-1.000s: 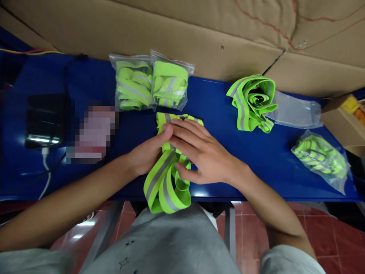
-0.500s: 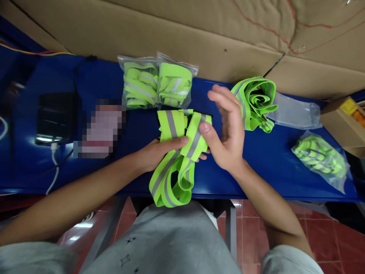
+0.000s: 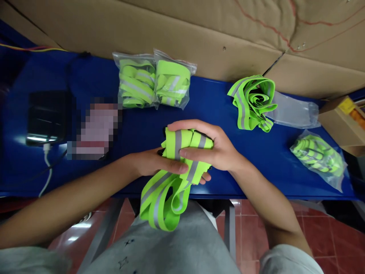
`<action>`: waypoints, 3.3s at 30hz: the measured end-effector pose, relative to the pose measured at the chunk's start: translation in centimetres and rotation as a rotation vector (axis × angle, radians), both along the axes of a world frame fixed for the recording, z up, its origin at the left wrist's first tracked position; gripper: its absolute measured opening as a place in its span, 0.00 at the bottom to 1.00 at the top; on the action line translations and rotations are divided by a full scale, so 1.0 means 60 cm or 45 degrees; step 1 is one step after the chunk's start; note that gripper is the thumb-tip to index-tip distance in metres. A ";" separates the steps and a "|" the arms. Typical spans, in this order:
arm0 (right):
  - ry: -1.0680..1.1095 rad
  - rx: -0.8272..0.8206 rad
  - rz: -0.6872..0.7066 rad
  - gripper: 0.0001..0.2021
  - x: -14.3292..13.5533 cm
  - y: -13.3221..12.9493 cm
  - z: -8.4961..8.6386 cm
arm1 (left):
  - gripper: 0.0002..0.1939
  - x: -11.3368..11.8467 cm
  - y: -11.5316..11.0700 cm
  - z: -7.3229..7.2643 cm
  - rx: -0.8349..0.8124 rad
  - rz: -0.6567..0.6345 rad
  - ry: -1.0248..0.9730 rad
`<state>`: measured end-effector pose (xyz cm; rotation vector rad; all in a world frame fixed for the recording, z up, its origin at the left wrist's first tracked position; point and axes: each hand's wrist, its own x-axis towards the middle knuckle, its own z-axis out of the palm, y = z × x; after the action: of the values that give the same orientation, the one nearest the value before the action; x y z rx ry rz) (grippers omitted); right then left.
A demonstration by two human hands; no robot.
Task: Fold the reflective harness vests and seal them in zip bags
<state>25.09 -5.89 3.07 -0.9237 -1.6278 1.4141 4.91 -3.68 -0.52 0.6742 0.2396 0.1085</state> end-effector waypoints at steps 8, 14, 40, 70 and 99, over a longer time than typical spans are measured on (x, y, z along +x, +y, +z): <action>-0.189 0.464 -0.391 0.25 0.004 -0.012 0.030 | 0.23 0.011 -0.007 -0.006 -0.070 -0.004 0.082; -0.407 0.887 -0.308 0.30 0.003 -0.011 0.017 | 0.17 0.022 -0.013 -0.013 0.007 0.296 0.191; -0.723 0.925 -0.077 0.26 0.015 -0.020 0.018 | 0.14 0.014 -0.013 0.009 -0.069 0.352 0.092; -0.560 0.430 -0.278 0.24 0.015 0.007 -0.012 | 0.29 0.019 -0.004 0.002 -0.235 0.776 0.276; -0.527 1.363 -0.556 0.26 -0.013 0.015 -0.082 | 0.18 0.026 -0.003 0.009 -0.087 0.995 -0.045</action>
<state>24.30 -4.99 -1.85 -0.8287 -1.9513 -0.0413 6.49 -3.86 0.00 0.4795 0.4612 0.8549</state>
